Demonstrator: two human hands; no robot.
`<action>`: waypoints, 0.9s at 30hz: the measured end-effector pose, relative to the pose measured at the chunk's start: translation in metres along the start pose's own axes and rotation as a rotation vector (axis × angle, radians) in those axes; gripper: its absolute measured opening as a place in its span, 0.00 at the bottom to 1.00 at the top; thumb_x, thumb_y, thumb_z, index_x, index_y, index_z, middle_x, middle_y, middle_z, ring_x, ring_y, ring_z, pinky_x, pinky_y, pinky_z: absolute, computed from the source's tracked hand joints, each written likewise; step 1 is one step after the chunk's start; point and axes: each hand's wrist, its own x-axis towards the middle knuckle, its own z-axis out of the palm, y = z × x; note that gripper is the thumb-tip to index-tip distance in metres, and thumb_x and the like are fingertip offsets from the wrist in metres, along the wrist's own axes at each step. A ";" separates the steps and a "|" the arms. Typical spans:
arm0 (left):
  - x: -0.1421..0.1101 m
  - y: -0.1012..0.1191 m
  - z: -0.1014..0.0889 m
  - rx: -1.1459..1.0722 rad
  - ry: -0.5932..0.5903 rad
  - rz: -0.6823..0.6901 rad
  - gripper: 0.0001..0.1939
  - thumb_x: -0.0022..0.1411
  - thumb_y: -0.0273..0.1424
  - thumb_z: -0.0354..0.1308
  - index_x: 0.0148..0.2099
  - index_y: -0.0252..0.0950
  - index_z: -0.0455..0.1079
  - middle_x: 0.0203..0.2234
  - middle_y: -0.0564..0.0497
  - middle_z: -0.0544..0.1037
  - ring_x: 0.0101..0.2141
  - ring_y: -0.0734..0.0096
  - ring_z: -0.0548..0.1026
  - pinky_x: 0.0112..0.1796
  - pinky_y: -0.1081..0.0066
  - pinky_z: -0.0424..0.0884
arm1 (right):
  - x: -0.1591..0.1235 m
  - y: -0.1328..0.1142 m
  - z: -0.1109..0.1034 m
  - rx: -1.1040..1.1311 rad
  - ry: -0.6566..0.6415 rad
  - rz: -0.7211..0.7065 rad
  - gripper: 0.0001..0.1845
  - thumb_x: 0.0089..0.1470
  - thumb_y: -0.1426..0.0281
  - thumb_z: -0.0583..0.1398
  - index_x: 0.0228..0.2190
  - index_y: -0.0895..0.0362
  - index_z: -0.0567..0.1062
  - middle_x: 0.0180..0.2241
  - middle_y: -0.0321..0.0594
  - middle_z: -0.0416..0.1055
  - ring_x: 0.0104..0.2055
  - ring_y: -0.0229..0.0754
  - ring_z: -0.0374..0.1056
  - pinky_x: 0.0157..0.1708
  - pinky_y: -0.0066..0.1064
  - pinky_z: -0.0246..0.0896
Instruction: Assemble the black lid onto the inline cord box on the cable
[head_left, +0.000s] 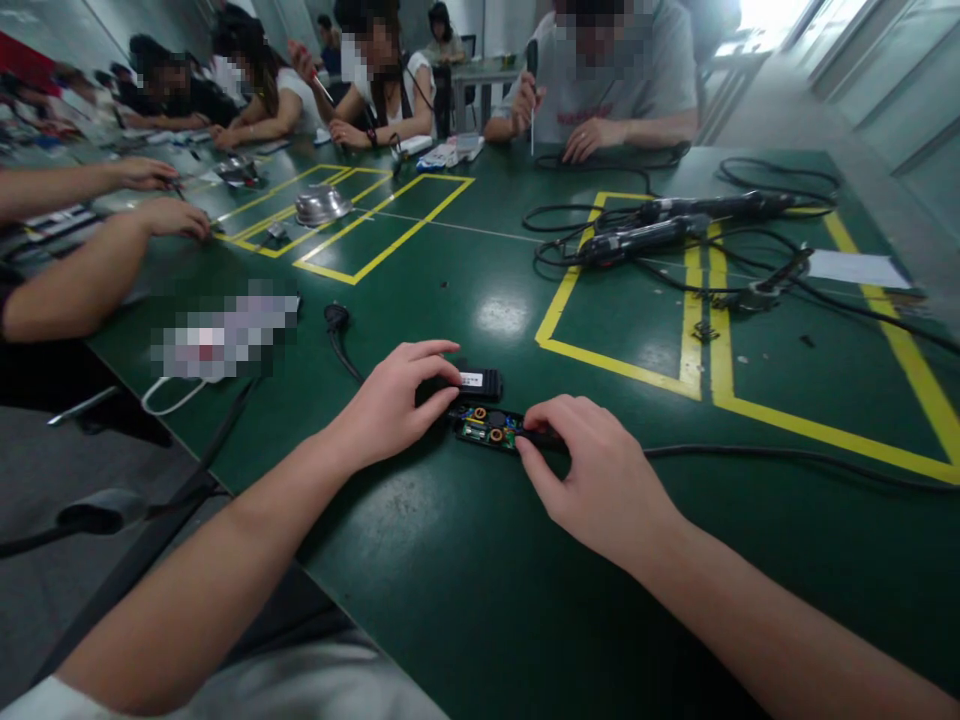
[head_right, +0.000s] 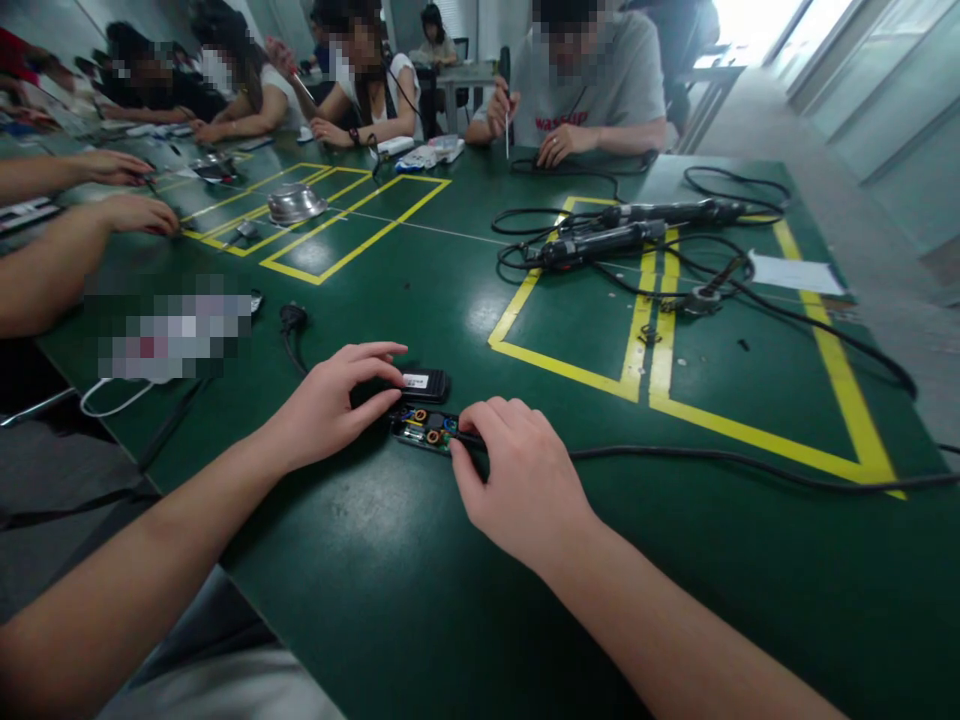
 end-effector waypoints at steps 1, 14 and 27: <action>-0.001 0.001 -0.003 0.014 0.012 0.048 0.06 0.74 0.31 0.61 0.46 0.39 0.80 0.59 0.41 0.81 0.57 0.53 0.79 0.61 0.49 0.74 | 0.000 0.000 0.000 0.002 -0.004 -0.003 0.03 0.66 0.71 0.59 0.37 0.52 0.74 0.35 0.43 0.77 0.37 0.49 0.73 0.38 0.41 0.67; -0.007 0.010 -0.011 -0.053 -0.218 0.096 0.03 0.71 0.28 0.59 0.43 0.38 0.75 0.36 0.50 0.81 0.33 0.68 0.78 0.37 0.69 0.72 | -0.003 -0.003 -0.001 -0.008 -0.046 0.041 0.05 0.69 0.71 0.59 0.40 0.53 0.76 0.38 0.42 0.79 0.36 0.46 0.77 0.33 0.36 0.73; -0.009 0.010 -0.017 -0.113 -0.144 0.118 0.06 0.71 0.29 0.62 0.42 0.37 0.80 0.38 0.48 0.83 0.36 0.66 0.82 0.40 0.68 0.76 | -0.002 -0.005 -0.003 0.093 0.035 0.059 0.10 0.70 0.71 0.56 0.35 0.54 0.75 0.37 0.43 0.76 0.33 0.43 0.73 0.31 0.36 0.69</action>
